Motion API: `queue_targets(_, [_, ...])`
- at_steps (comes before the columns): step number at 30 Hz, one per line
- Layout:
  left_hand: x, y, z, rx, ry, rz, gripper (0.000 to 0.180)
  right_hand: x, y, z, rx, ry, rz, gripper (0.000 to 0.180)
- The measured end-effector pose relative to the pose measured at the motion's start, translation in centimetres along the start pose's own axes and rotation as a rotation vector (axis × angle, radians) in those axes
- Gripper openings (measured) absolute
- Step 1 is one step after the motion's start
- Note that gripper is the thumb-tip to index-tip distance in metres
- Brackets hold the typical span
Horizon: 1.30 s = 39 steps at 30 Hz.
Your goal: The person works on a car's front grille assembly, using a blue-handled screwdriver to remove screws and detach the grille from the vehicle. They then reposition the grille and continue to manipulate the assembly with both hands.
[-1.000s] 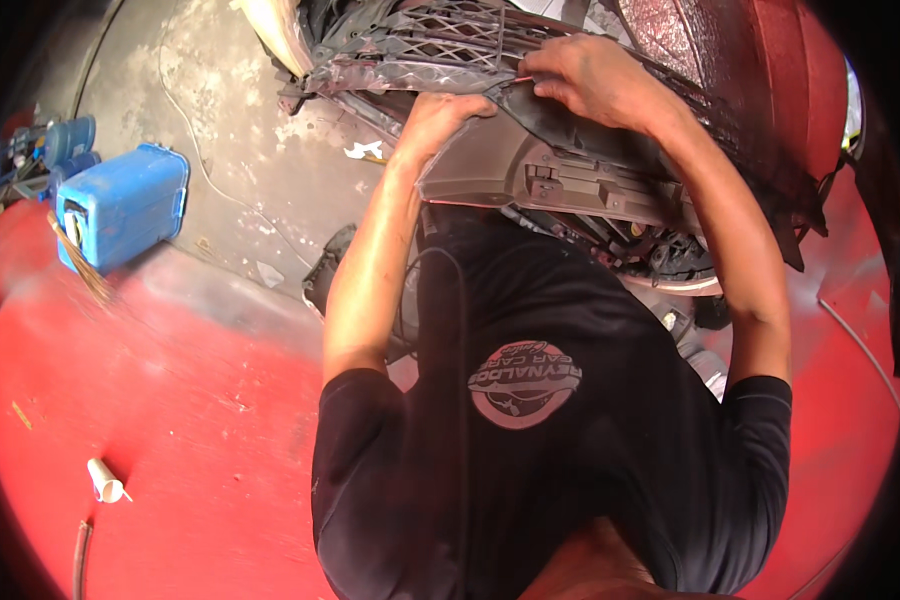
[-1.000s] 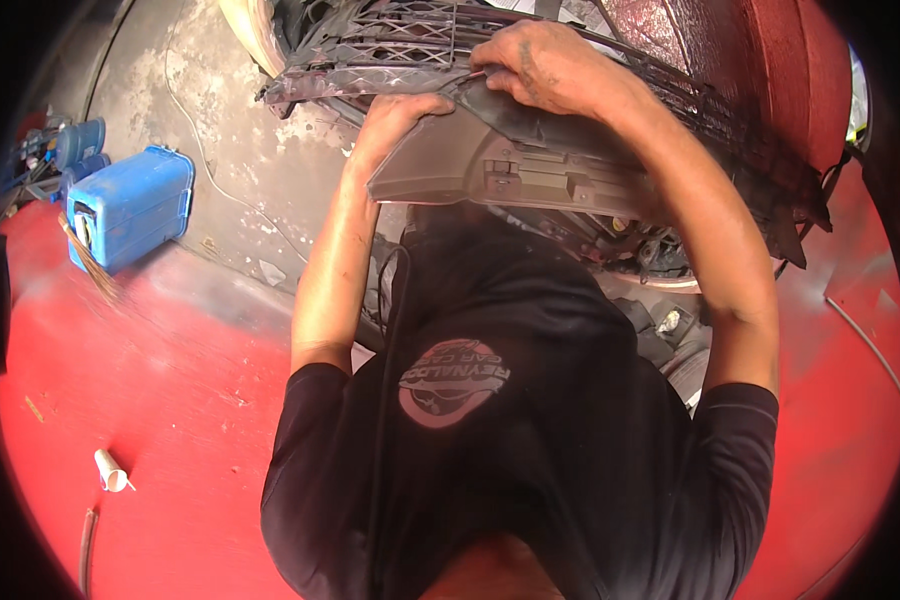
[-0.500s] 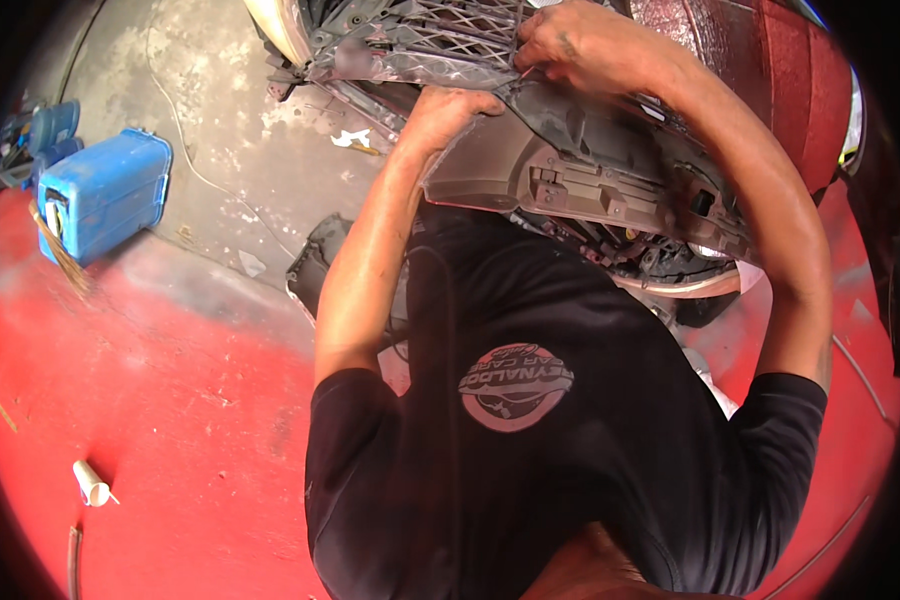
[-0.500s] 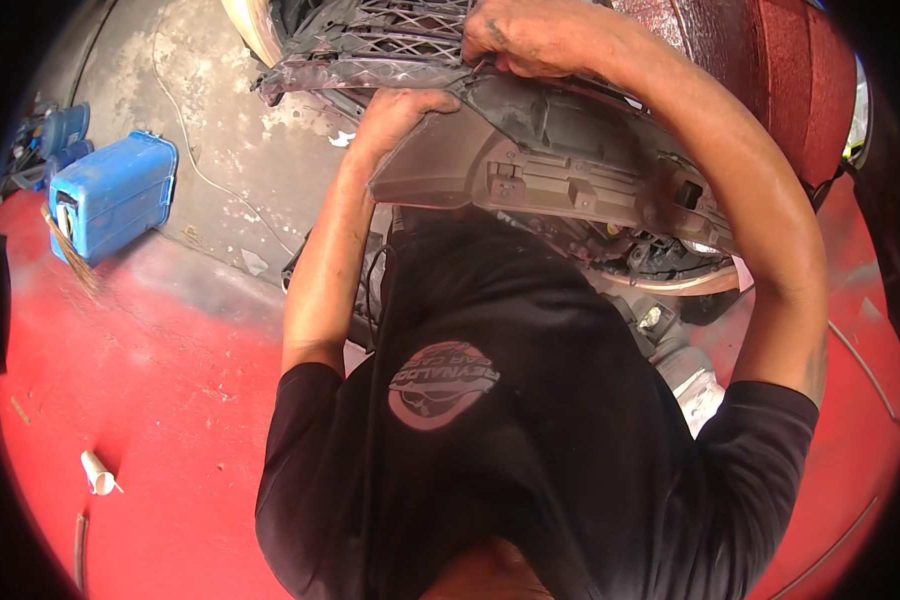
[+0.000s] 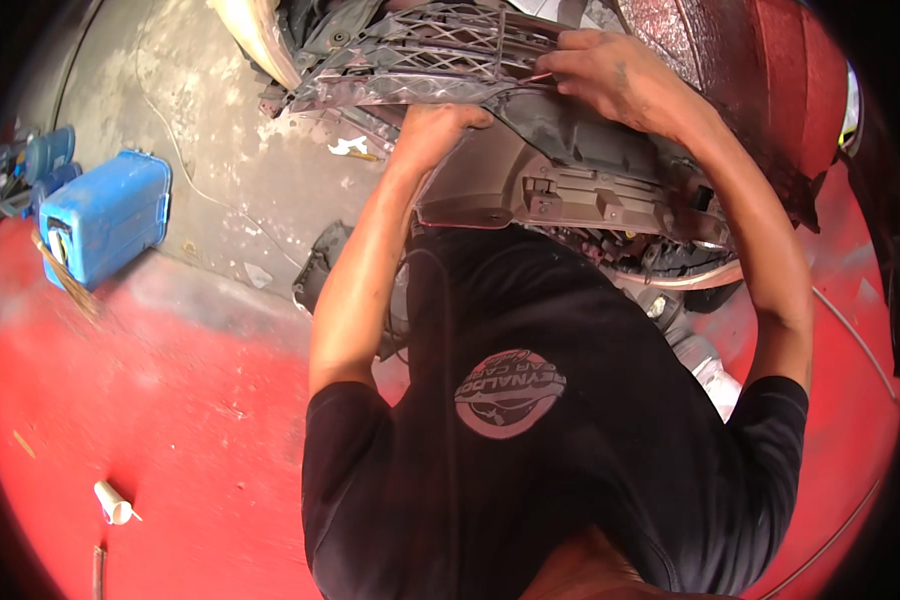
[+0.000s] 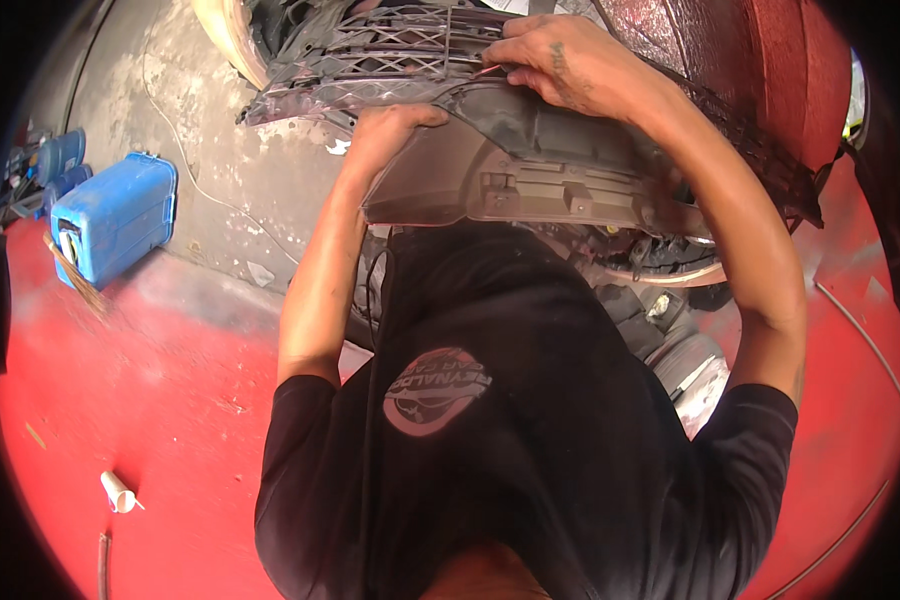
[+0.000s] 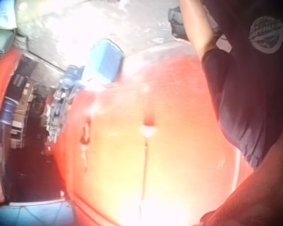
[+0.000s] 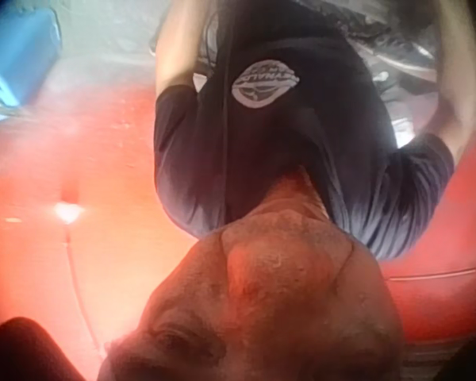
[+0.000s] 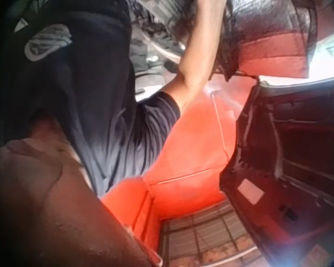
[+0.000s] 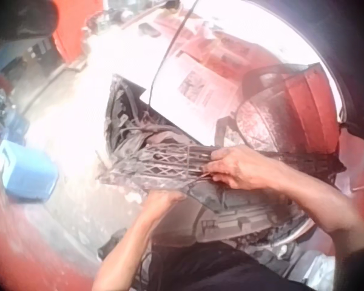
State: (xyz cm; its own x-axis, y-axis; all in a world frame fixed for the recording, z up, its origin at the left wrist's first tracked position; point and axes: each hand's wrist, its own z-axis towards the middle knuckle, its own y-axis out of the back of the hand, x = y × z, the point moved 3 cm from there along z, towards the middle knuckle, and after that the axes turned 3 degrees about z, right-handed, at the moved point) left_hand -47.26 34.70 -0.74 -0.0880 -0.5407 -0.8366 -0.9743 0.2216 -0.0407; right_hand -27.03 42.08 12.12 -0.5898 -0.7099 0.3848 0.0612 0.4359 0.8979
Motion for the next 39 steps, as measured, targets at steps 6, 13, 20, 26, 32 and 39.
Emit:
queue_targets(6, [-0.8, -0.1, -0.5, -0.028, 0.027, -0.032, 0.020, 0.6, -2.5, -0.9, -0.070, -0.049, 0.124, 0.025])
queue_targets(13, [0.5, 0.3, 0.0, -0.005, 0.101, 0.028, 0.027, -0.2, -1.2, -4.2, -0.207, -0.170, 0.094, 0.033])
queue_targets(20, [-1.6, -0.8, -1.0, -0.076, 0.156, -0.122, 0.023, -0.6, -0.4, -12.6, -0.273, -0.436, 0.247, 0.028])
queue_targets(26, [-0.9, -0.7, -0.6, -0.065, 0.170, -0.131, 0.024, -1.0, -2.8, -12.0, -0.377, -0.303, 0.057, 0.025])
queue_targets(32, [-0.8, -0.5, -0.9, -0.111, 0.171, -0.114, 0.021, -1.3, -4.7, -10.8, -0.404, -0.239, 0.006, 0.024])
queue_targets(39, [-1.7, -0.7, -1.4, -0.134, 0.200, -0.021, 0.023, 0.2, -4.2, -9.3, -0.338, -0.188, -0.137, 0.012])
